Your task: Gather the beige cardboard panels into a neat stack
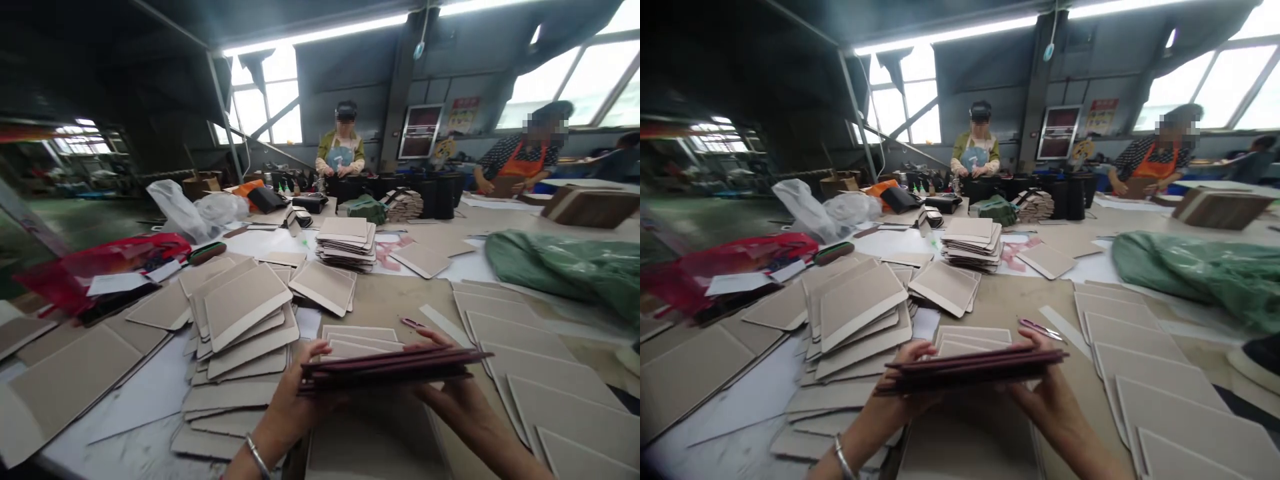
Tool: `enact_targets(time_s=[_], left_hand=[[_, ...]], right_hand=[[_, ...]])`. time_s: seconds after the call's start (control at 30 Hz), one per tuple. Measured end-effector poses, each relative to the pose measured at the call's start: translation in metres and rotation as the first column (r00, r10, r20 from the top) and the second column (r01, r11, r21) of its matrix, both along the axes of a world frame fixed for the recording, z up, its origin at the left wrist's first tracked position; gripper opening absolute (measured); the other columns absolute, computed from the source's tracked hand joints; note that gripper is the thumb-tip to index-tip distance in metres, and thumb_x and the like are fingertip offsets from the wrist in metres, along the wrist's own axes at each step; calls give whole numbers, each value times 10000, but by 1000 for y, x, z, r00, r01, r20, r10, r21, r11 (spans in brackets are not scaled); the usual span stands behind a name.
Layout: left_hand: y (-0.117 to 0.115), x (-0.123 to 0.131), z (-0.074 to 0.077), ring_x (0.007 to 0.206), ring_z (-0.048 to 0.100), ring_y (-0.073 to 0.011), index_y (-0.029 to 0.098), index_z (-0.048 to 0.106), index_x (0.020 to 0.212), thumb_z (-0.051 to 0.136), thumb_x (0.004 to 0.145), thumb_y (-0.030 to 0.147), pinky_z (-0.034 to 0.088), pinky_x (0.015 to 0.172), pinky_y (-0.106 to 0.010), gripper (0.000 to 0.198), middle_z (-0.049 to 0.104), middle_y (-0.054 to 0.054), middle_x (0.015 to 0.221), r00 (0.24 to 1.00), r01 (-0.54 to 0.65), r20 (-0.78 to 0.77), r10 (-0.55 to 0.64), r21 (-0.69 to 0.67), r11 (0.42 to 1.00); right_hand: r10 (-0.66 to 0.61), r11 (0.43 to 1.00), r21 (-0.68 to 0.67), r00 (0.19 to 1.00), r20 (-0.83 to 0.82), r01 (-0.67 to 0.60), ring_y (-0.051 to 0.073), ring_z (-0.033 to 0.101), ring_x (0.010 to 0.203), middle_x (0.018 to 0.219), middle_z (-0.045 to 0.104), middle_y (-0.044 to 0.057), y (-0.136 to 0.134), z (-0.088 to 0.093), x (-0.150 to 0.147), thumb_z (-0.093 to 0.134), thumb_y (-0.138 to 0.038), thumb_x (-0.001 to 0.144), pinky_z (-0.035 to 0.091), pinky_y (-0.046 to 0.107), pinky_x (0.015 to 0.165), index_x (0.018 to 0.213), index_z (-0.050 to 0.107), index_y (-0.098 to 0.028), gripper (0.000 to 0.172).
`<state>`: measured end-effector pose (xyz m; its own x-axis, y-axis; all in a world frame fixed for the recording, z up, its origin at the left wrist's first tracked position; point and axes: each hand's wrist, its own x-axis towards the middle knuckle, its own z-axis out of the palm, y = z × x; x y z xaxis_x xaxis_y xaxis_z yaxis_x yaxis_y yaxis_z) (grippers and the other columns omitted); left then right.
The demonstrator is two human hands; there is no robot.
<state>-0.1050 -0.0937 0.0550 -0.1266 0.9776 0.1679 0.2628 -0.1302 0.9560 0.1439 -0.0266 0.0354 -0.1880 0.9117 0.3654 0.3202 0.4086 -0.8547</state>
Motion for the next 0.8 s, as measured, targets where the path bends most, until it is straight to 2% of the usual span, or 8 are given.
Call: enact_targets(time_s=[0.07,0.13,0.27,0.33,0.47,0.53,0.67,0.8], left_hand=[[3,2,-1,1058,502,-257,193,487,1128,790,548,324,387,941,-341,668,541,-100,1133,998,-60,6,60,63,996],[7,5,-2,1092,473,-263,179,486,1124,805,520,333,354,970,-339,700,525,-105,1152,994,-109,24,106,136,985],[13,11,-7,1107,454,-255,181,369,1237,825,490,343,337,973,-324,890,487,-101,1204,972,-204,136,191,94,974],[14,14,-7,1091,466,-256,188,303,1284,822,496,357,354,954,-332,958,473,-107,1221,963,-212,179,199,54,976],[17,16,2,1078,475,-276,181,365,1268,830,479,356,333,981,-351,932,508,-108,1189,971,-199,150,184,94,975],[19,14,7,1076,479,-283,189,390,1257,838,467,326,313,999,-356,918,507,-103,1199,970,-190,172,171,102,977],[16,9,5,1059,494,-243,192,281,1302,810,538,303,356,960,-326,935,538,-86,1160,971,-69,229,62,23,997],[11,9,-4,958,529,-208,173,453,1143,793,570,264,417,846,-267,673,594,-53,1041,948,-64,314,58,9,998]], right_hand=[[2,1000,-18,1000,6,-2,285,443,1144,1192,500,101,0,7,-3,689,-416,620,324,436,999,1182,400,-210,665],[6,999,-52,1000,-17,-7,284,383,1203,1277,437,103,1,15,-5,682,-417,627,313,425,1010,1213,391,-207,687],[18,989,-140,987,-161,-41,269,483,1124,1258,479,120,0,20,-11,680,-396,641,401,407,943,1294,274,-217,790],[5,988,-152,984,-181,-33,284,522,1074,1197,535,129,0,19,-15,683,-408,627,434,415,905,1244,343,-201,734],[-67,986,-156,994,-83,53,302,548,1024,1080,605,130,2,24,-22,661,-452,629,447,435,884,1045,496,-183,522],[-81,987,-144,996,-49,73,300,560,1003,1067,614,124,2,29,-24,650,-462,630,458,428,869,1014,509,-189,492],[-89,973,-212,996,17,91,319,574,985,1049,632,117,4,32,-23,639,-487,587,471,435,860,974,529,-205,491],[-115,958,-258,992,56,126,347,559,1014,1010,651,119,12,25,-21,645,-514,543,494,436,839,935,534,-229,497]])
